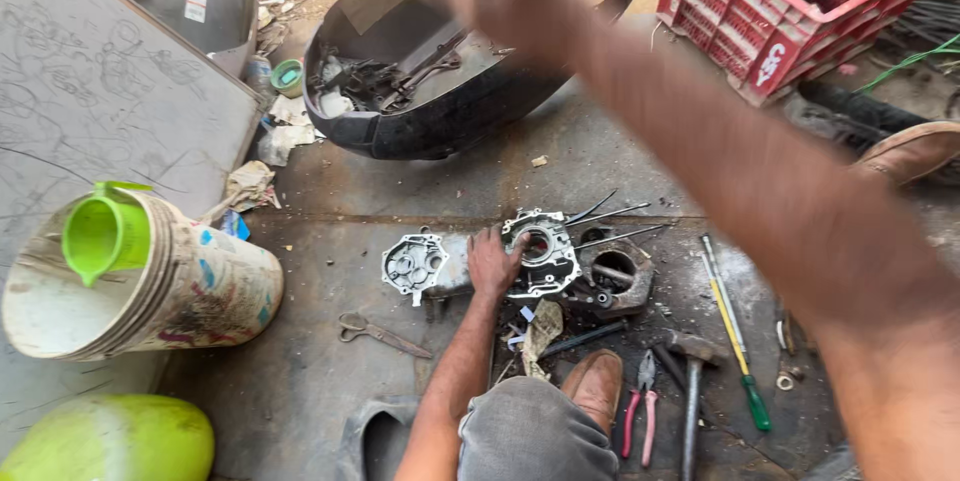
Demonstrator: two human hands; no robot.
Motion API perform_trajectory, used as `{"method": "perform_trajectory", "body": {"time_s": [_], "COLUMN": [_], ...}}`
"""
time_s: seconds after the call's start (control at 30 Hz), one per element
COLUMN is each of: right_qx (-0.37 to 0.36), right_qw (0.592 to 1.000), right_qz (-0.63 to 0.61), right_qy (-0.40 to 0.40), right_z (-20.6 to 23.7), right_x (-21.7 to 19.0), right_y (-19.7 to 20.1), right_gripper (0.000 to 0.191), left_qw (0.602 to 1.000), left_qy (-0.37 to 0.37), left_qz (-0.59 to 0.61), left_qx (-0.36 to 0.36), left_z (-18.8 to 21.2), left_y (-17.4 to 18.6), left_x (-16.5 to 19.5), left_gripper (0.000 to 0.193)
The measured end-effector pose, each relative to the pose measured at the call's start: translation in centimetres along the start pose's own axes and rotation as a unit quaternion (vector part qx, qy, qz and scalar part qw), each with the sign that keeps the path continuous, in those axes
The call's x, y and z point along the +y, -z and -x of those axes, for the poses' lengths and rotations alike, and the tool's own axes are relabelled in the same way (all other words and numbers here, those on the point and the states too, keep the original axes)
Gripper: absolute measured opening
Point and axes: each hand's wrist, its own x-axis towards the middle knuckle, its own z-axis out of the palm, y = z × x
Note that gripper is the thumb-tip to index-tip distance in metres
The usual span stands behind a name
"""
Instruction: The person assembles and fits metal engine casing parts together on the floor, using a hammer to tap components into place and adjusting the alignment by hand.
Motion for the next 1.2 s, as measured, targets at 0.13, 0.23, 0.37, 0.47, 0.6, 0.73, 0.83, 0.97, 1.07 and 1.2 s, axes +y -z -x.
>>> {"method": "perform_trajectory", "body": {"time_s": [0.13, 0.23, 0.37, 0.47, 0.6, 0.73, 0.83, 0.97, 1.07, 1.2], "right_qx": [0.018, -0.053, 0.02, -0.07, -0.042, 0.029, 0.073, 0.055, 0.056, 0.055], "right_qw": [0.992, 0.965, 0.91, 0.894, 0.86, 0.772, 0.706, 0.689, 0.621, 0.633], "right_qz": [-0.125, -0.123, -0.131, -0.145, -0.081, -0.052, 0.002, 0.175, 0.133, 0.11], "right_qy": [0.016, -0.227, -0.393, -0.418, -0.502, -0.632, -0.705, -0.702, -0.77, -0.765], "right_z": [12.5, 22.9, 34.5, 43.8, 52.9, 56.6, 57.7, 58.8, 59.4, 59.3], "right_x": [-3.2, -5.5, -8.0, -9.4, -10.6, -11.0, -10.8, -10.7, -11.2, -12.0], "right_y": [-3.2, -5.1, -7.0, -8.8, -11.3, -11.4, -10.6, -9.5, -9.3, -9.7], "right_gripper": [0.073, 0.083, 0.071, 0.072, 0.065, 0.054, 0.047, 0.048, 0.045, 0.046], "left_qw": [1.0, 0.999, 0.993, 0.998, 0.999, 0.999, 0.997, 0.994, 0.988, 0.999], "left_qy": [0.006, 0.008, 0.1, -0.025, -0.025, -0.008, -0.008, -0.007, 0.021, 0.018], "left_qz": [0.009, 0.009, 0.002, 0.004, 0.009, 0.034, 0.071, 0.105, 0.152, 0.049], "left_qx": [-0.01, 0.034, -0.057, 0.066, 0.033, -0.015, -0.015, -0.003, -0.021, -0.008], "left_z": [-0.3, -0.7, -0.6, -0.6, -0.9, -1.4, -1.3, -1.1, -1.4, -1.4], "left_y": [-1.3, -2.6, -4.7, -6.1, -7.5, -8.2, -8.4, -8.7, -8.8, -8.8], "left_x": [-1.0, -2.0, -3.2, -4.5, -6.3, -7.5, -8.2, -8.8, -9.0, -8.9], "left_gripper": [0.086, 0.089, 0.079, 0.078, 0.081, 0.086, 0.087, 0.089, 0.083, 0.065]}}
